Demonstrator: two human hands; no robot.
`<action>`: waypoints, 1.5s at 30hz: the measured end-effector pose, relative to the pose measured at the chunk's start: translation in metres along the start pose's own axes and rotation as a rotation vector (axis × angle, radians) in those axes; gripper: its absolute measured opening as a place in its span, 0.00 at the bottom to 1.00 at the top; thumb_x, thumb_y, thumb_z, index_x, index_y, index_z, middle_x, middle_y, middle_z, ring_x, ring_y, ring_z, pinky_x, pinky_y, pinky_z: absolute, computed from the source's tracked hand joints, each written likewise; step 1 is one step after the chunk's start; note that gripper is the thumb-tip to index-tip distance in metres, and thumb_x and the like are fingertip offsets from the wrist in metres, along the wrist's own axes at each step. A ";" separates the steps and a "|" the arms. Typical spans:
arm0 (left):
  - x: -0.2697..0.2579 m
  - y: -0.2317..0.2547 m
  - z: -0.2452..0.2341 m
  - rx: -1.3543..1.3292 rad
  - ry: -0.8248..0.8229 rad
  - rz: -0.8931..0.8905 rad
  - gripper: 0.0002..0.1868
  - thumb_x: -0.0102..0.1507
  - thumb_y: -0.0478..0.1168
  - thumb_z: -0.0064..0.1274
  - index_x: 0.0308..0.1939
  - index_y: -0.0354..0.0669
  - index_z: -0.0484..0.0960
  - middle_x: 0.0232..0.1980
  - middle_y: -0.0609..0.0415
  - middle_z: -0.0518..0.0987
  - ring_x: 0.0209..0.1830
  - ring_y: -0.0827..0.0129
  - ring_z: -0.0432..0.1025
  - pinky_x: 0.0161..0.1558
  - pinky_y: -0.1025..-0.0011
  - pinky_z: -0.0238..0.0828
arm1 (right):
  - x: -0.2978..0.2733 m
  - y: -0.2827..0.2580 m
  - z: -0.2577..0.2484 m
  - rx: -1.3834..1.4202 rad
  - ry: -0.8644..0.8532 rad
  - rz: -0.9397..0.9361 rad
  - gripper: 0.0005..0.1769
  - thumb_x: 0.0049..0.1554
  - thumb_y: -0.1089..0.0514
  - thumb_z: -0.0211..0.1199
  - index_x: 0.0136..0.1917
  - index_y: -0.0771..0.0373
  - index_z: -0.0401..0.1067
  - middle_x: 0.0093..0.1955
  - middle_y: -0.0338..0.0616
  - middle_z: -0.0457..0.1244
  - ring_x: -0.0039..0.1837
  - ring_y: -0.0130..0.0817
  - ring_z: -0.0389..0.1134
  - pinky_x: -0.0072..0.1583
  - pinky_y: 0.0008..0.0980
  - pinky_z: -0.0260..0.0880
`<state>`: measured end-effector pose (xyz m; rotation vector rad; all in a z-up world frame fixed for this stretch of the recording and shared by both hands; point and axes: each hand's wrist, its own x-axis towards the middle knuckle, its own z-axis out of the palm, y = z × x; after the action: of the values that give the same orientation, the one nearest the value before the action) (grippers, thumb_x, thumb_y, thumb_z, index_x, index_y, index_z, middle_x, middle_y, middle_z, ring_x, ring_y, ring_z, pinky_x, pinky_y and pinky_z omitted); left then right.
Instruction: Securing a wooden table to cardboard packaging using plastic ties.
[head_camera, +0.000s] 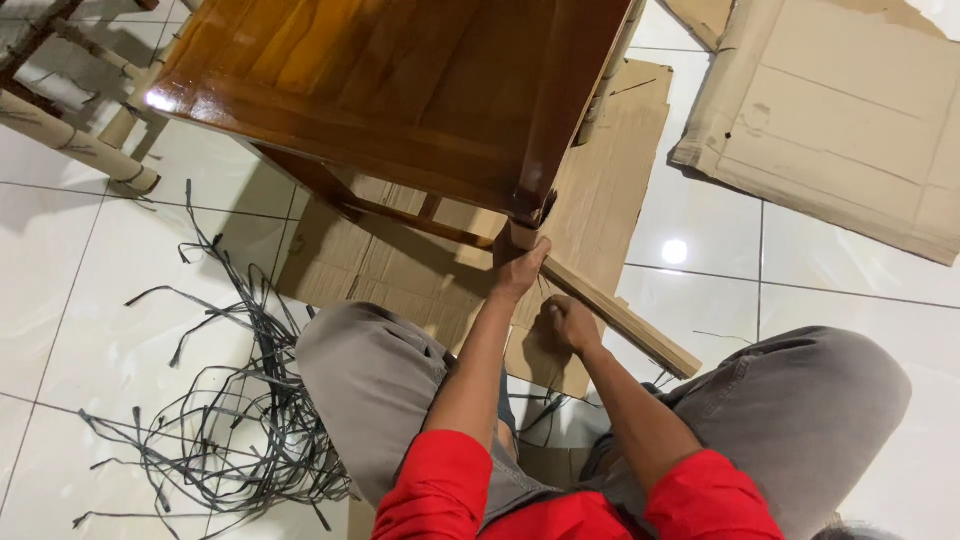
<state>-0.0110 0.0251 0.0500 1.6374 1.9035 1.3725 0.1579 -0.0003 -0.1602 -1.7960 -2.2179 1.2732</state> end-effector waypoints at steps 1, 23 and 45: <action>-0.002 -0.003 0.003 -0.002 -0.001 0.002 0.11 0.50 0.32 0.58 0.16 0.42 0.73 0.20 0.47 0.72 0.24 0.53 0.74 0.29 0.73 0.66 | -0.004 -0.008 -0.010 0.000 0.003 0.002 0.19 0.64 0.44 0.51 0.65 0.38 0.74 0.68 0.42 0.66 0.69 0.54 0.67 0.68 0.55 0.69; -0.014 -0.065 0.041 0.193 0.040 0.157 0.08 0.61 0.46 0.59 0.35 0.47 0.79 0.35 0.50 0.79 0.43 0.56 0.76 0.45 0.63 0.69 | -0.084 -0.200 -0.170 0.371 0.566 -0.569 0.30 0.64 0.67 0.56 0.78 0.64 0.56 0.63 0.63 0.68 0.52 0.55 0.75 0.47 0.43 0.75; -0.005 -0.058 0.042 -0.772 0.239 -0.332 0.17 0.66 0.46 0.56 0.58 0.48 0.76 0.51 0.53 0.78 0.54 0.65 0.74 0.56 0.66 0.70 | -0.062 -0.225 -0.185 0.363 0.334 -0.474 0.53 0.42 0.58 0.74 0.77 0.52 0.56 0.48 0.48 0.67 0.41 0.49 0.73 0.40 0.47 0.72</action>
<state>-0.0147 0.0453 -0.0183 0.7825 1.3713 1.8744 0.0856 0.0523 0.1233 -1.1603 -1.9126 1.0877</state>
